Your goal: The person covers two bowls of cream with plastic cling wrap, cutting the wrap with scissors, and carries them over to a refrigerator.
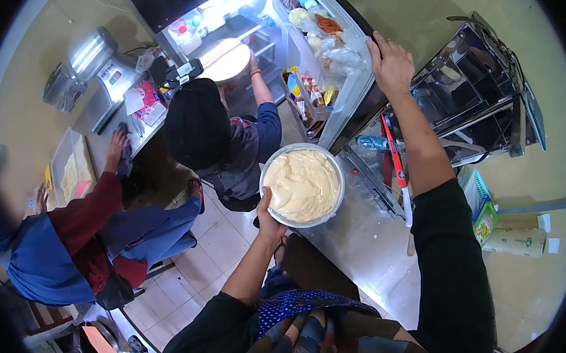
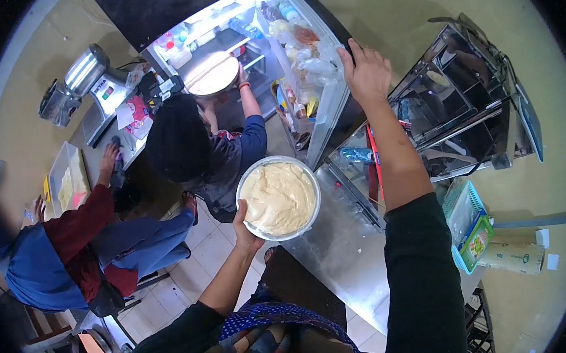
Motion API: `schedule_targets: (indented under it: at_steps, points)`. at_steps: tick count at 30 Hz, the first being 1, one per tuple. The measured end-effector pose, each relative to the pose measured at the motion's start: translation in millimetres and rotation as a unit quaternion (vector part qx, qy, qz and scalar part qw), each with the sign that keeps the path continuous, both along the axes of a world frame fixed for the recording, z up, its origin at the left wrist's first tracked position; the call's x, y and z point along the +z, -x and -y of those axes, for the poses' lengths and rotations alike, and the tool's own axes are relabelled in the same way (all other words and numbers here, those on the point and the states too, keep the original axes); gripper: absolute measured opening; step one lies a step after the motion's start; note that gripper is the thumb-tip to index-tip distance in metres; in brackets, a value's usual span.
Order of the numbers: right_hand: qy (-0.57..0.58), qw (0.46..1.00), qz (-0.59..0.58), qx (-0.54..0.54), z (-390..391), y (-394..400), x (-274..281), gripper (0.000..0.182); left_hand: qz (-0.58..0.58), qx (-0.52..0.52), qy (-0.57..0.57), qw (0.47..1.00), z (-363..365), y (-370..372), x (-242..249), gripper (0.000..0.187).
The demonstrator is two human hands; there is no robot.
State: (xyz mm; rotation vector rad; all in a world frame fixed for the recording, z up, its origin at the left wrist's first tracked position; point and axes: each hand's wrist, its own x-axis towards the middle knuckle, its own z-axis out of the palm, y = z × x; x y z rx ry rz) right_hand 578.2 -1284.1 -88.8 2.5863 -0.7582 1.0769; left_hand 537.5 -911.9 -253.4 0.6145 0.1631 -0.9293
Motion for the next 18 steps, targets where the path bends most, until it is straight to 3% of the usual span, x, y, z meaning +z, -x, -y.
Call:
schedule_targets:
  at_steps: [18]
  points:
    - [0.04, 0.998, 0.044, 0.015, 25, -1, -9, 0.047, -0.012, 0.087, 0.057, 0.994, 78, -44, -43, 0.074]
